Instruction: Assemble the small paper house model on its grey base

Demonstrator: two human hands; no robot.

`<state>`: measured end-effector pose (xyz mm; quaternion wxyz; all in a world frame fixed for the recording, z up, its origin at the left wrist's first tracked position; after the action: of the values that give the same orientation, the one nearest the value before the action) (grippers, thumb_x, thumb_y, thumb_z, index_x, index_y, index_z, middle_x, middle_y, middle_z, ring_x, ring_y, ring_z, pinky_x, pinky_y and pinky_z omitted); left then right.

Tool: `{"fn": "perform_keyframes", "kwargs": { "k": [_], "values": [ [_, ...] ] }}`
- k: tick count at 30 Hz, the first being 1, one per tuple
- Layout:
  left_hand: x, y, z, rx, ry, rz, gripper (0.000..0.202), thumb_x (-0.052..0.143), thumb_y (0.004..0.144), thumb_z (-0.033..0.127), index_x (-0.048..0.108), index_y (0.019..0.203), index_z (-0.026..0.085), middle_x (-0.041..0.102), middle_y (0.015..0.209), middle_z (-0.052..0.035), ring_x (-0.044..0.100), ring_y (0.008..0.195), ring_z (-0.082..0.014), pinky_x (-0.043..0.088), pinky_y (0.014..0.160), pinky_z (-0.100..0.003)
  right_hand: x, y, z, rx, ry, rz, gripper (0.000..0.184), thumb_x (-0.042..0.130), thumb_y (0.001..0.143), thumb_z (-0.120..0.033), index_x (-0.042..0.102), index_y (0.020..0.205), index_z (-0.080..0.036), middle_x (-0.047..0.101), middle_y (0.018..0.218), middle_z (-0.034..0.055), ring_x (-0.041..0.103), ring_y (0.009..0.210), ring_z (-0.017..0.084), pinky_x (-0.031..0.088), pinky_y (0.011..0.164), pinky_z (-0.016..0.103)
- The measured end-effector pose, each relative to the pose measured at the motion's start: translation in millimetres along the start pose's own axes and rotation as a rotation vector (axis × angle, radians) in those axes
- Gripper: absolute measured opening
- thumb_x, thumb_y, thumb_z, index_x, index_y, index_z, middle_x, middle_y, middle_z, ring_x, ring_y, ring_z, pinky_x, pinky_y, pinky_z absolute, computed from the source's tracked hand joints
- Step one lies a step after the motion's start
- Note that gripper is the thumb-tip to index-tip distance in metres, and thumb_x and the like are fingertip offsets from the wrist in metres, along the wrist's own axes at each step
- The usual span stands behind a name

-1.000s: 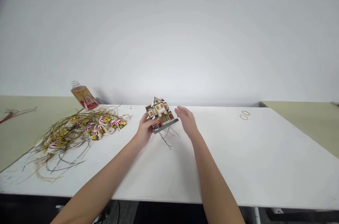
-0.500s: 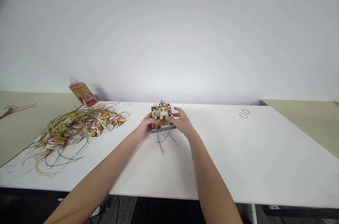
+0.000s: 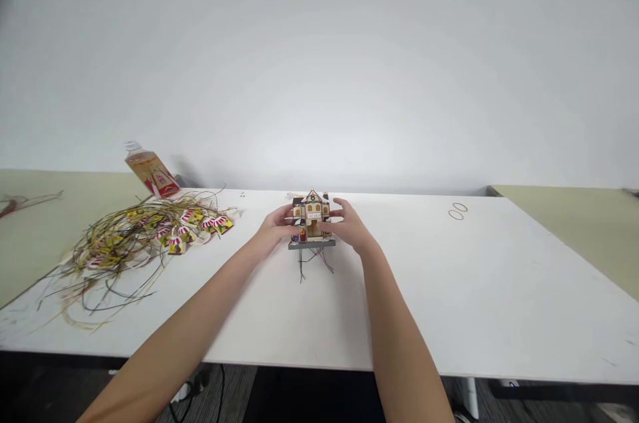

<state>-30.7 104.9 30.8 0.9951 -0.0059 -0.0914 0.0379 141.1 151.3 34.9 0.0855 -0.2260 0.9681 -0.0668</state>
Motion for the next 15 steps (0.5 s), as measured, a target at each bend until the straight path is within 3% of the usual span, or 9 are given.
{"fn": "perform_keyframes", "kwargs": {
  "k": [5,15],
  "values": [
    [-2.3,0.0,5.5,0.065,0.101,-0.009,0.085,0.087,0.051,0.022,0.055,0.129,0.020,0.061,0.122,-0.0110,0.062,0.103,-0.0255,0.050,0.089,-0.041,-0.5,5.7,0.1,-0.073,0.054,-0.044,0.100,0.086,0.057,-0.030,0.035,0.143,-0.024,0.055,0.132,0.0136,0.067,0.096,0.023,0.056,0.090,0.045],
    [-8.7,2.3,6.9,0.229,0.368,0.007,0.081,0.084,0.050,0.015,0.054,0.125,0.022,0.059,0.125,-0.0114,0.060,0.111,-0.0274,0.045,0.100,-0.046,-5.1,6.4,-2.6,-0.162,-0.129,-0.018,0.097,0.085,0.045,-0.019,0.046,0.133,-0.024,0.054,0.130,0.0106,0.060,0.107,0.025,0.054,0.090,0.043]
  ]
}}
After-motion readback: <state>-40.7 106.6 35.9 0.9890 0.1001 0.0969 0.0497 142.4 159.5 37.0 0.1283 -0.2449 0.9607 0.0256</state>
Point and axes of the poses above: each hand's wrist, its own y-axis towards the middle knuckle, its own x-axis out of the palm, z = x × y, the point moved 9 cm from there along y, towards the middle knuckle
